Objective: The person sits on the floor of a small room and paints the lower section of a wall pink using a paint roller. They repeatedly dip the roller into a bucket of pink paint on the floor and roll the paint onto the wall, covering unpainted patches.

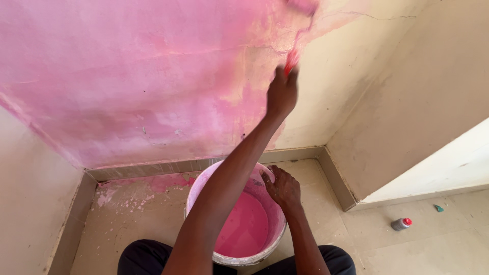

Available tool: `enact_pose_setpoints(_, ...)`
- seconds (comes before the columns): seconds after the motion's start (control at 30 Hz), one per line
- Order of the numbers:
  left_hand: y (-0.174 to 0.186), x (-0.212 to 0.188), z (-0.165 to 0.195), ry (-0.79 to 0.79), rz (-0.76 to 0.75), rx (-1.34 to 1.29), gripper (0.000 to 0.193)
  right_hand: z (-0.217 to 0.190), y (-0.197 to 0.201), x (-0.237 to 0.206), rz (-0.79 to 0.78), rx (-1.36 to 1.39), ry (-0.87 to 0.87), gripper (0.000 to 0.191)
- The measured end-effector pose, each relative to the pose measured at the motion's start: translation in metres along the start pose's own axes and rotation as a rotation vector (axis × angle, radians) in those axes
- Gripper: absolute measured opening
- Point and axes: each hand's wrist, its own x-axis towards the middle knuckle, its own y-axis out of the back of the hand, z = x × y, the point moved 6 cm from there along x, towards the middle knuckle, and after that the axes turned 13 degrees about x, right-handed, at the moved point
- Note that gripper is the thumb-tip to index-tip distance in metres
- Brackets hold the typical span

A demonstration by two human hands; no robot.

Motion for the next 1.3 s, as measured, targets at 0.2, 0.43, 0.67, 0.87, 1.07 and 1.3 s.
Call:
enact_pose_setpoints(0.2,-0.017,-0.088,-0.093,0.280,-0.125,-0.229,0.042,-0.005,0.017,-0.007,0.299,0.039,0.339,0.047)
enact_pose_setpoints(0.43,-0.027,-0.110,-0.131,0.396,-0.159,-0.326,0.039,-0.011,0.034,0.022,0.325,0.180,0.322,0.048)
enact_pose_setpoints(0.67,-0.023,-0.081,-0.095,0.291,-0.221,-0.196,0.041,-0.046,0.062,0.084,0.249,0.344,0.492,0.071)
enact_pose_setpoints(0.87,0.001,-0.068,-0.090,0.033,-0.070,-0.059,0.046,-0.100,0.131,0.115,0.470,0.347,0.666,0.060)
enact_pose_setpoints(1.07,0.076,-0.125,-0.178,0.039,-0.284,0.806,0.050,-0.106,0.161,0.105,0.537,0.215,0.525,0.052)
enact_pose_setpoints(1.3,0.091,-0.157,-0.213,0.283,-0.532,0.917,0.076,-0.006,0.081,0.066,0.362,-0.049,0.143,0.058)
